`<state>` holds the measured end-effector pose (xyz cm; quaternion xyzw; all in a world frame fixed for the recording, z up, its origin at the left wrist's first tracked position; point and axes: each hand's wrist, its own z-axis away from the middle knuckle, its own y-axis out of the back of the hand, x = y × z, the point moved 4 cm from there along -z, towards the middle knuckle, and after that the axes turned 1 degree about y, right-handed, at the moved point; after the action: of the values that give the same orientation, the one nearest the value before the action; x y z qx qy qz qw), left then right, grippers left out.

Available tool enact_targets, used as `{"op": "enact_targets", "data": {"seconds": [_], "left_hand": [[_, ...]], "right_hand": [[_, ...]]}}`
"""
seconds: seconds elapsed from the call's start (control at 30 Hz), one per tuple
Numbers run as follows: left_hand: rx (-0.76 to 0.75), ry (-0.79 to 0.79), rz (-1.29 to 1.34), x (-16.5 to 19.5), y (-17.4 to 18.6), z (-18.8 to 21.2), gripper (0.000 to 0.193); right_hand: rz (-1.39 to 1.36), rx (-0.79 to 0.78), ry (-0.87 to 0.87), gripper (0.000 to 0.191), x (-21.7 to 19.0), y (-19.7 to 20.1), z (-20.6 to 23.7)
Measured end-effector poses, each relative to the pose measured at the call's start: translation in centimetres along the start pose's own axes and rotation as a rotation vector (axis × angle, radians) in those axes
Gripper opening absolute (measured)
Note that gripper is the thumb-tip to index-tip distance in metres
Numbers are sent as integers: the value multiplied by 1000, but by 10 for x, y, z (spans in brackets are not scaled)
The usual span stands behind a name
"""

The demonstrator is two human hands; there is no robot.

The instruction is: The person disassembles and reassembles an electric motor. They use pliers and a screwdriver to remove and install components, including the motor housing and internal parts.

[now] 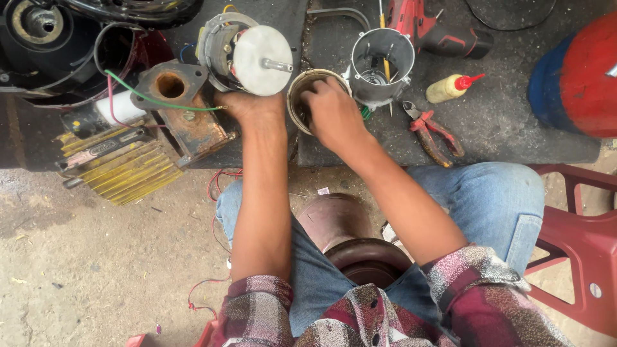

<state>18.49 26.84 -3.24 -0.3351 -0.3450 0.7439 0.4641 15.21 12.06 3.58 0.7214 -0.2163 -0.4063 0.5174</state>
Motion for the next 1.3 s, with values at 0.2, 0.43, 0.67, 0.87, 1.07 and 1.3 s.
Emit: {"op": "enact_targets", "data": {"seconds": [0.2,0.43,0.67,0.87,1.07,1.3], "left_hand": [[179,-125,-106,12,7,-1,74],[178,-81,-66,10,-2,6,78],[172,-70,-54,7,-1,6,80],[122,-78,-37,16,-2,4,73],[122,-72,-32,17,-7,7,73],[214,-103,-33,18,0,6,79]], "right_hand": [[-180,143,-265,35,13,54,58],[84,194,-269,33,24,75,94],[-244,-12,-111,14,15,26,36],[18,-265,-132,18,15,-30,-4],[-69,-150,-78,29,7,-22,-7],[-420,33,-330,14,26,38,45]]}}
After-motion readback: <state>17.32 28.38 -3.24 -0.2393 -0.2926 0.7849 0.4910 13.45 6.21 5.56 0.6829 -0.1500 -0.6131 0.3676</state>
